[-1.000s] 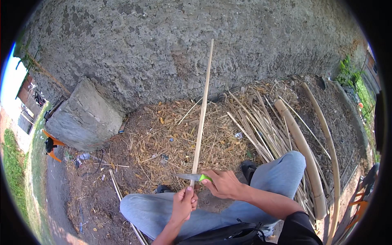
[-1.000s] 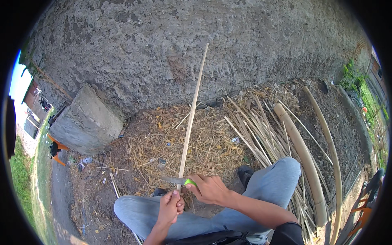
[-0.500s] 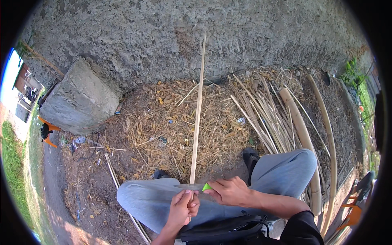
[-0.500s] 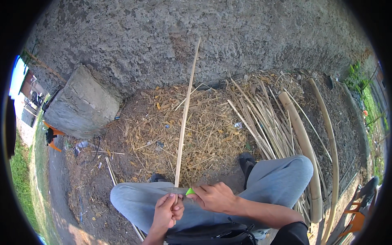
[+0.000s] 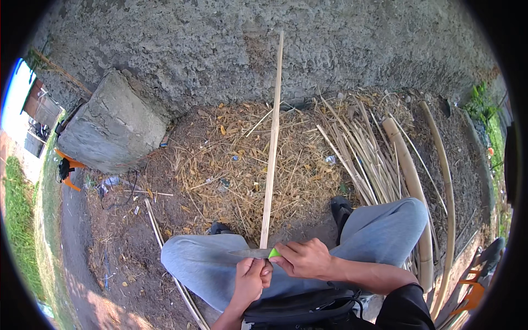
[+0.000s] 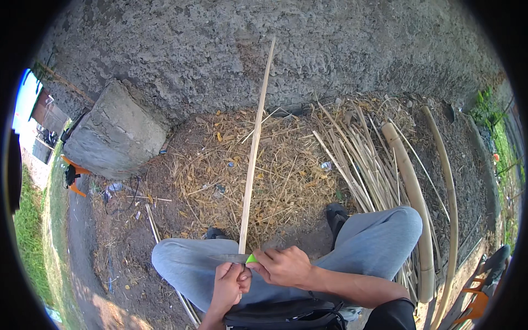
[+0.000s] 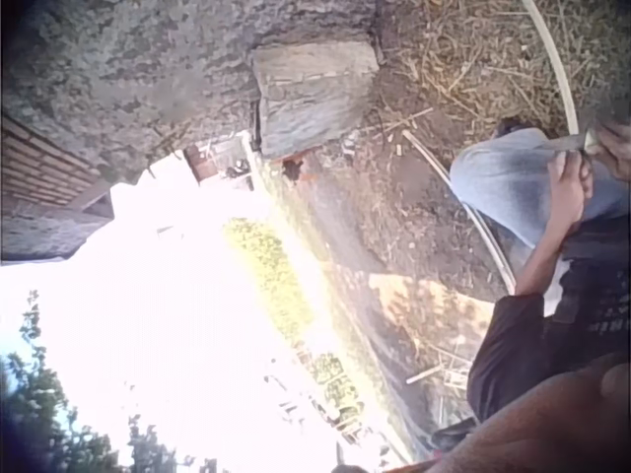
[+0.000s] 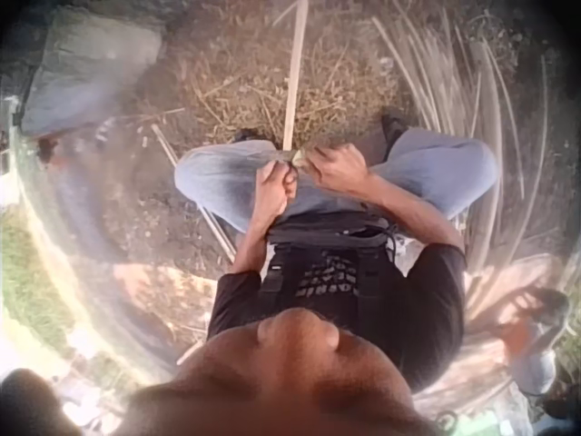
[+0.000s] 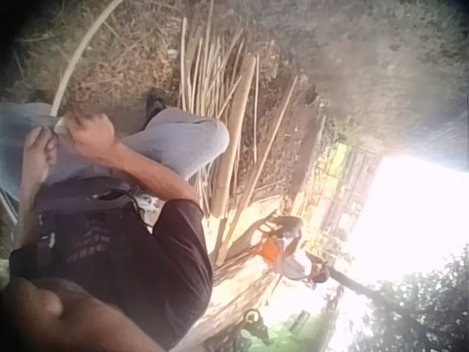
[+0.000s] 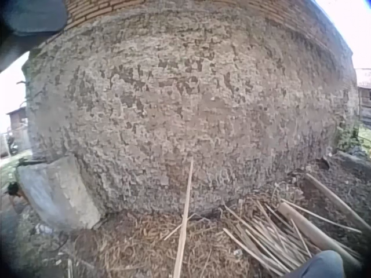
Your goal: The person holds a thin wooden stick and scrapes along its surface using a knife.
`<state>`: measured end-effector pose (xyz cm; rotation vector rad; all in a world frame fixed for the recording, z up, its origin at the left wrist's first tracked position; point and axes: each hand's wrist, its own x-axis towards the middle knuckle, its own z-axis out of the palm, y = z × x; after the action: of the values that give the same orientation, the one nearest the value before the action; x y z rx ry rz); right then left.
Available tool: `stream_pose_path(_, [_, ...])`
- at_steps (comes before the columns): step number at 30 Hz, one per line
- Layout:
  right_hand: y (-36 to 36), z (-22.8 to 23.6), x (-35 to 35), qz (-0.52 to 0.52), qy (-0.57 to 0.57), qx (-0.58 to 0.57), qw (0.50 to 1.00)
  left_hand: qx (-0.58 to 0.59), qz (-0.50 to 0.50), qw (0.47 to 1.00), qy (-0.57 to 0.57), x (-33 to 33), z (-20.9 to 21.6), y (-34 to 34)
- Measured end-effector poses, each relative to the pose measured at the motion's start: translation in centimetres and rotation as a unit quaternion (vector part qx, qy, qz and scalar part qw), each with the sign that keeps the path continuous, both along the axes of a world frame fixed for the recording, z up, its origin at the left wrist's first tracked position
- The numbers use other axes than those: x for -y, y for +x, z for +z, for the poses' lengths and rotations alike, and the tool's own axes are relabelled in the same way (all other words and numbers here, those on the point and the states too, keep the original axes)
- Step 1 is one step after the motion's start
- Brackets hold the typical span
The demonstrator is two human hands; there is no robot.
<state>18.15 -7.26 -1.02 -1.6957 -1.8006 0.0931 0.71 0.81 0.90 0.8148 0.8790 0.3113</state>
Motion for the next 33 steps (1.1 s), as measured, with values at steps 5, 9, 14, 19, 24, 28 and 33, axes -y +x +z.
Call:
stream_pose_path(5, [-0.7, 0.6, 0.5, 0.006, 0.019, 0.028, 0.999, -0.006, 0.035, 0.999, -0.035, 0.6, 1.3, 0.1])
stream_pose_path(9, [-0.6, -0.3, -0.1, 0.006, 0.067, 0.041, 0.997, -0.009, 0.001, 1.0, 0.023, 0.2, 1.1, -0.3])
stream_pose_path(14, [-0.5, 0.5, -0.4, -0.012, 0.084, 0.053, 0.995, -0.009, -0.004, 1.0, 0.016, -0.6, 1.6, -0.2])
stream_pose_path(19, [0.1, 0.4, -0.7, -0.018, 0.108, 0.048, 0.993, 0.035, -0.017, 0.999, -0.008, -0.9, 1.7, 0.3])
stream_pose_path(24, [0.5, 0.9, -0.7, -0.024, 0.11, 0.057, 0.992, 0.048, -0.024, 0.999, -0.002, -1.0, 2.1, 0.7])
stream_pose_path(28, [0.7, 0.8, -0.8, -0.024, 0.12, 0.055, 0.991, 0.061, -0.032, 0.998, 0.008, -0.9, 1.9, 0.4])
stream_pose_path(33, [0.9, 1.1, -1.3, -0.03, 0.132, 0.035, 0.99, 0.073, -0.039, 0.997, -0.007, -0.9, 2.5, 0.6])
